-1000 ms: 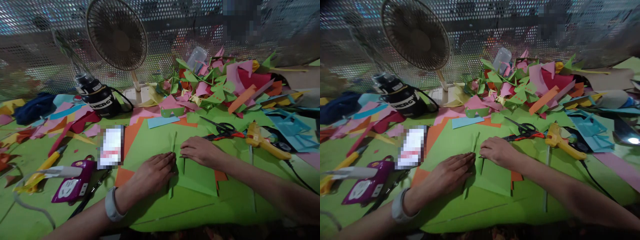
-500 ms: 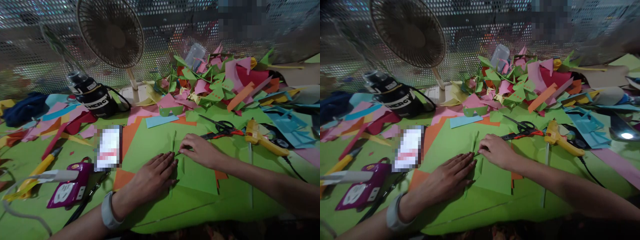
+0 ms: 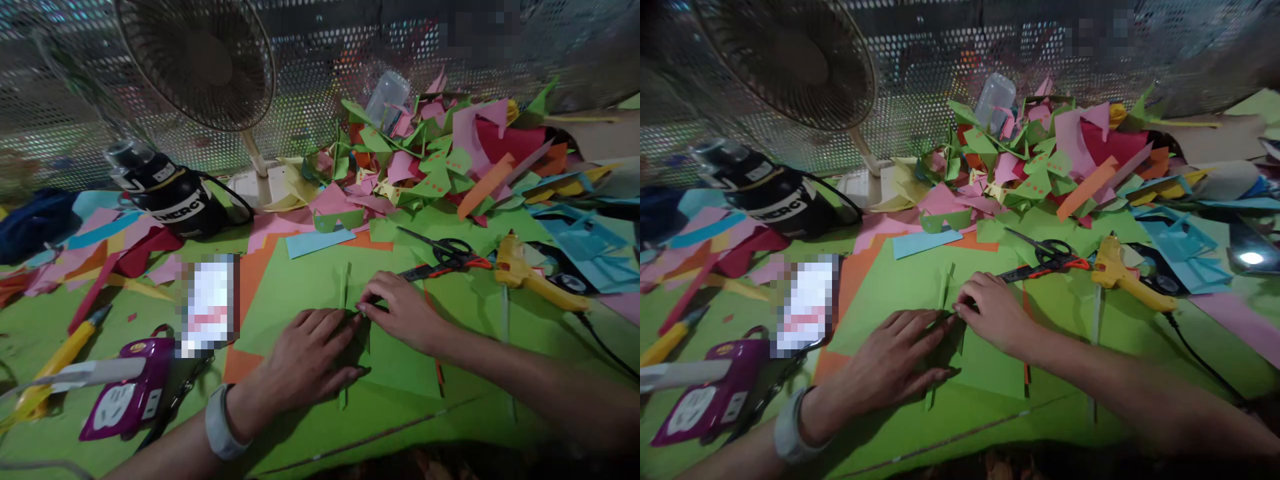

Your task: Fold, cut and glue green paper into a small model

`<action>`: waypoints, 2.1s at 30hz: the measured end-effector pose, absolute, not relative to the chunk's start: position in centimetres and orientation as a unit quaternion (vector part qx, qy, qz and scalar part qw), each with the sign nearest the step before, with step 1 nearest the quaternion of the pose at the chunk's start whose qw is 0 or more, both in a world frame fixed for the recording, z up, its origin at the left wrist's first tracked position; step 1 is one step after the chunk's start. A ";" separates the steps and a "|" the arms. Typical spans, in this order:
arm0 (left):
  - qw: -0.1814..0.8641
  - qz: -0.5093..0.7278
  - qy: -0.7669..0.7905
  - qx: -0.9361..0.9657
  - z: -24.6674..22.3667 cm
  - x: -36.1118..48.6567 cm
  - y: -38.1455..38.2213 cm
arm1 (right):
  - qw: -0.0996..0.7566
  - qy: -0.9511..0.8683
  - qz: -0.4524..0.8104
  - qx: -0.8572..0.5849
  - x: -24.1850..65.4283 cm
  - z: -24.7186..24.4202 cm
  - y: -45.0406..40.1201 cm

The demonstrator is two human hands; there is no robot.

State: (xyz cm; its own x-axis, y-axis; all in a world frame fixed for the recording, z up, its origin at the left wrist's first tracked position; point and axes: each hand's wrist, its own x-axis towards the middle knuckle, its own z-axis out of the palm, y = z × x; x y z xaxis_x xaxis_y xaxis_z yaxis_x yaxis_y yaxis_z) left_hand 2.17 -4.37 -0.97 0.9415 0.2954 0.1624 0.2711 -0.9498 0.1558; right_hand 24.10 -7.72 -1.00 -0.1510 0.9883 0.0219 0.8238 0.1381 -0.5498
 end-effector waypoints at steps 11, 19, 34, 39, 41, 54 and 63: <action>0.016 0.066 0.141 0.988 -2.3 1.5 -4.9 | 0.173 -0.717 0.215 -0.640 23.8 -0.8 -7.9; 0.031 0.035 0.150 0.988 -2.4 1.3 -4.9 | 0.173 -0.708 0.216 -0.650 23.5 -0.8 -7.9; 0.021 0.042 0.155 0.987 -2.6 1.3 -5.0 | 0.165 -0.715 0.196 -0.650 23.5 -0.9 -8.0; 0.031 0.045 0.161 0.985 -2.7 1.2 -4.9 | 0.171 -0.715 0.194 -0.650 23.4 -0.9 -7.9; 0.032 0.045 0.160 0.985 -2.7 1.2 -4.9 | 0.172 -0.711 0.198 -0.653 23.4 -1.0 -7.8; 0.025 0.067 0.160 0.984 -2.7 1.5 -5.0 | 0.246 -0.671 0.256 -0.651 24.0 -0.9 -7.4; 0.017 0.064 0.160 0.985 -2.7 1.4 -5.0 | 0.209 -0.702 0.254 -0.631 24.2 -0.7 -7.7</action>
State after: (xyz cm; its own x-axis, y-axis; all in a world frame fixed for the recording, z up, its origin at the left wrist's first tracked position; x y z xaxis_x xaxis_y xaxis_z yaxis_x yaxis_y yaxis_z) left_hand 1.38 -5.01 -2.65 0.9408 0.3171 0.1199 0.3129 -0.9483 0.0530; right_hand 24.18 -7.68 -0.69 -0.1147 0.9930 -0.0266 0.7803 0.0735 -0.6210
